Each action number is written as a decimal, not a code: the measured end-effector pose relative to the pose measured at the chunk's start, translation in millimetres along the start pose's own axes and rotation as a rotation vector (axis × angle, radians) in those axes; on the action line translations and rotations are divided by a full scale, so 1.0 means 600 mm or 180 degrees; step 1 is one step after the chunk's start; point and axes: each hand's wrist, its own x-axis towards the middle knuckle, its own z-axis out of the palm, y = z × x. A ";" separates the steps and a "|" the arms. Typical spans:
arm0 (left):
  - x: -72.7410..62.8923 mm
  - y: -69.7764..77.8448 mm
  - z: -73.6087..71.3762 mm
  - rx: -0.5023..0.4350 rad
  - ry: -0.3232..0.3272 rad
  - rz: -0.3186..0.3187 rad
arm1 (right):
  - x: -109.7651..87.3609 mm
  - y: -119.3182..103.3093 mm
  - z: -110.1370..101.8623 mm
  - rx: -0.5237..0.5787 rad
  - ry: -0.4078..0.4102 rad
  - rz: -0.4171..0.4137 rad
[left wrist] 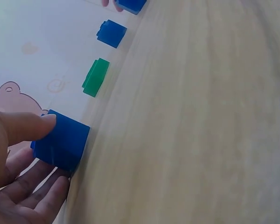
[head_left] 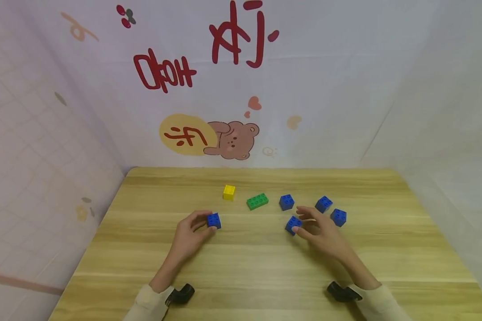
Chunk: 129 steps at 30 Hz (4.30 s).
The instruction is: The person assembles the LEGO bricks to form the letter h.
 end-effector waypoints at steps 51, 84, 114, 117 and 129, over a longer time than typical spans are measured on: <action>0.015 -0.008 0.045 -0.0164 -0.0047 -0.0037 | 0.015 0.010 0.060 0.0119 0.0369 0.0107; 0.033 0.003 0.092 -0.0367 -0.0292 0.0098 | 0.043 -0.009 0.085 0.0416 0.0254 0.0304; 0.049 0.041 0.128 -0.0312 -0.0435 0.0126 | 0.074 -0.022 0.119 0.0636 0.0253 0.0575; 0.052 0.048 0.130 -0.0290 -0.0439 0.0178 | 0.078 -0.024 0.120 0.0633 0.0227 0.0594; 0.067 0.068 0.139 -0.0399 -0.0492 0.0410 | 0.092 -0.026 0.124 0.0613 0.0187 0.0496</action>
